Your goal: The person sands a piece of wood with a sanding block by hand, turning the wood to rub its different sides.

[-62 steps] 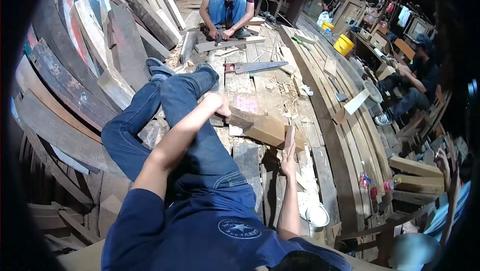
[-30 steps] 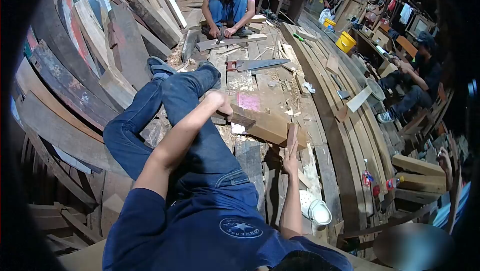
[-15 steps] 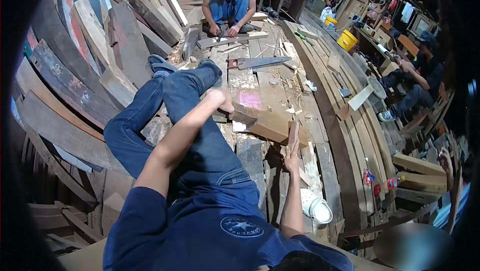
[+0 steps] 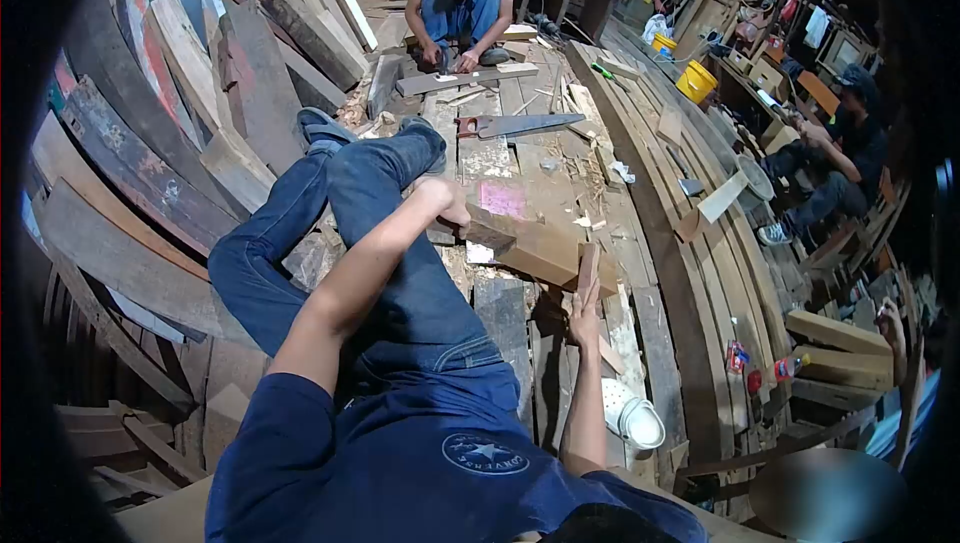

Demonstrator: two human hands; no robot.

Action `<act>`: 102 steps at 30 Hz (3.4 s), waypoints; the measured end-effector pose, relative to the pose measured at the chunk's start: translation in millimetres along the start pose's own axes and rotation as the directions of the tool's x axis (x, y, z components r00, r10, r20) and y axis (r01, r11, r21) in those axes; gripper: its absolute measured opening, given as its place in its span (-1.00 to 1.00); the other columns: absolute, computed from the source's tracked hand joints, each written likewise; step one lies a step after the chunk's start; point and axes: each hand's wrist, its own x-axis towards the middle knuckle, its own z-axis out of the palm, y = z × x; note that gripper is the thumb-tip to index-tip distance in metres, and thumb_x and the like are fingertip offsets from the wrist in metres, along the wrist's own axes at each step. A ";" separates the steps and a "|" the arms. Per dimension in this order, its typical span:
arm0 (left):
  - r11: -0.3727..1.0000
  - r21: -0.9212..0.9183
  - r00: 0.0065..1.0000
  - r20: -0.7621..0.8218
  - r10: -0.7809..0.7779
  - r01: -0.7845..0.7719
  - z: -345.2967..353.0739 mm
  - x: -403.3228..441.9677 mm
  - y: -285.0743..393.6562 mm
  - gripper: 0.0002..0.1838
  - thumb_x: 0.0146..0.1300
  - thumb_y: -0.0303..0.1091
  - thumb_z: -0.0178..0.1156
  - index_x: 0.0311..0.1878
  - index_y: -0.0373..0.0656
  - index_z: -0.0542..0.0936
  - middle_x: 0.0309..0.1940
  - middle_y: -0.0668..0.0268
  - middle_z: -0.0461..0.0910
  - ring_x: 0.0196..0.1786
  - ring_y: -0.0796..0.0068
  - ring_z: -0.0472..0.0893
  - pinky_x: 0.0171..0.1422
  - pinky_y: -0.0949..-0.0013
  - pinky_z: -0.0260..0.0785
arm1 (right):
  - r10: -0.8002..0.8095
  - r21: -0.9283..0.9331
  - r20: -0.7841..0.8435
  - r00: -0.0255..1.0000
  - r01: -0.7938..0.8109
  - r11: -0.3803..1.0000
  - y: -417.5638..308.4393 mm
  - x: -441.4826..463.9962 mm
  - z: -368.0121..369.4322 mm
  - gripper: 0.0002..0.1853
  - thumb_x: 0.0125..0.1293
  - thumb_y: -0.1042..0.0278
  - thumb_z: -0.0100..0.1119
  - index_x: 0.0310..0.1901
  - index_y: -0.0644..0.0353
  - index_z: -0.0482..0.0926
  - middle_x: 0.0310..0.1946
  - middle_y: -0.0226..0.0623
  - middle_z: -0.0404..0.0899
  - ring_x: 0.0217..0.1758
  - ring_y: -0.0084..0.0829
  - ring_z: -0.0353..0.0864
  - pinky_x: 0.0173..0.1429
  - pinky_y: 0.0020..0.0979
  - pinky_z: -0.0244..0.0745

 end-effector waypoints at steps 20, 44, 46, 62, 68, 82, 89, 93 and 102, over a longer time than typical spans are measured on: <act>0.999 -0.017 0.995 -0.084 0.045 -0.047 8.9 12.9 -5.5 -0.30 -0.19 0.14 0.49 -0.01 -0.18 0.74 0.02 0.10 0.72 0.05 0.16 0.70 0.14 0.21 0.54 | 0.116 0.002 0.082 0.990 -0.116 0.993 -6.6 0.0 -5.3 -0.21 0.57 -0.01 -0.14 0.61 -0.27 -0.37 0.22 0.41 0.44 0.14 0.42 0.53 0.22 0.13 0.45; 0.999 -0.019 0.998 -0.059 0.029 -0.030 4.1 2.2 -1.9 -0.31 -0.16 0.13 0.47 0.03 -0.11 0.74 0.05 0.14 0.71 0.09 0.16 0.69 0.16 0.20 0.53 | 0.095 0.012 0.054 0.994 -0.096 0.995 -5.2 -0.6 -3.3 -0.18 0.54 0.03 -0.10 0.61 -0.23 -0.40 0.05 0.53 0.51 0.10 0.43 0.56 0.22 0.14 0.45; 1.000 -0.006 0.997 -0.071 0.001 -0.001 2.8 -1.3 0.2 -0.32 -0.17 0.12 0.48 0.03 -0.10 0.74 0.04 0.14 0.72 0.08 0.17 0.69 0.15 0.20 0.54 | 0.077 0.000 0.038 0.996 -0.077 0.997 -4.0 -0.3 -2.3 -0.17 0.54 0.03 -0.10 0.61 -0.23 -0.39 0.05 0.53 0.52 0.10 0.43 0.56 0.21 0.14 0.45; 1.000 0.004 0.999 -0.037 0.024 -0.024 -0.1 -4.5 0.3 -0.24 -0.16 0.17 0.46 0.09 -0.16 0.71 0.10 0.13 0.69 0.14 0.16 0.67 0.17 0.17 0.53 | 0.170 -0.317 -0.029 0.985 -0.170 0.933 15.5 -27.9 -90.4 -0.25 0.44 -0.10 0.10 0.50 0.17 0.20 -0.22 0.28 0.68 -0.34 0.08 0.75 -0.30 -0.04 0.62; 0.996 -0.038 0.992 -0.102 0.079 -0.083 10.5 18.0 -9.1 -0.24 -0.22 0.12 0.51 0.04 -0.20 0.71 0.03 0.07 0.72 0.07 0.11 0.70 0.14 0.19 0.54 | 0.305 -0.461 0.229 0.924 -0.173 0.870 29.8 -38.7 -131.4 -0.35 0.35 0.07 0.28 0.37 0.23 0.40 -0.48 0.05 0.68 -0.63 -0.27 0.68 -0.58 -0.22 0.51; 0.992 -0.058 0.994 0.006 0.111 -0.111 9.1 27.3 -13.1 -0.24 -0.15 0.12 0.47 0.10 -0.18 0.70 0.11 0.11 0.69 0.14 0.17 0.67 0.20 0.21 0.52 | -0.691 0.803 -0.001 0.723 0.412 0.431 -247.9 -115.1 -167.2 -0.63 0.40 0.20 0.23 -0.07 0.44 0.63 -0.26 -0.18 0.69 -0.38 -0.42 0.65 -0.21 -0.42 0.57; 0.992 -0.047 0.992 -0.048 0.117 -0.119 0.1 3.0 -2.2 -0.28 -0.18 0.08 0.47 0.02 -0.24 0.72 0.04 0.03 0.70 0.08 0.13 0.69 0.19 0.21 0.52 | -0.923 0.937 -0.325 0.206 -0.064 -0.344 -329.4 -155.5 -142.3 -0.62 0.41 0.26 0.18 -0.20 0.57 0.59 -0.54 -0.15 0.50 -0.60 -0.23 0.54 -0.57 -0.30 0.36; 0.993 -0.015 0.993 -0.035 0.115 -0.116 -3.5 -4.8 3.6 -0.31 -0.13 0.10 0.43 0.03 -0.19 0.72 0.04 0.05 0.71 0.08 0.12 0.69 0.17 0.21 0.52 | -0.910 0.918 -0.366 0.194 -0.082 -0.387 -334.6 -161.3 -135.8 -0.71 0.32 0.37 0.18 -0.29 0.55 0.59 -0.55 -0.11 0.51 -0.62 -0.22 0.54 -0.58 -0.33 0.37; 0.994 -0.065 0.997 -0.003 0.083 -0.083 -8.0 -12.4 5.8 -0.27 -0.17 0.11 0.47 0.04 -0.21 0.71 0.02 0.04 0.71 0.04 0.11 0.70 0.14 0.21 0.55 | -0.785 0.817 -0.440 0.437 -0.169 -0.552 -330.3 -170.9 -123.4 -0.82 0.22 0.55 0.20 -0.45 0.54 0.54 -0.64 -0.03 0.49 -0.75 -0.17 0.47 -0.66 -0.32 0.32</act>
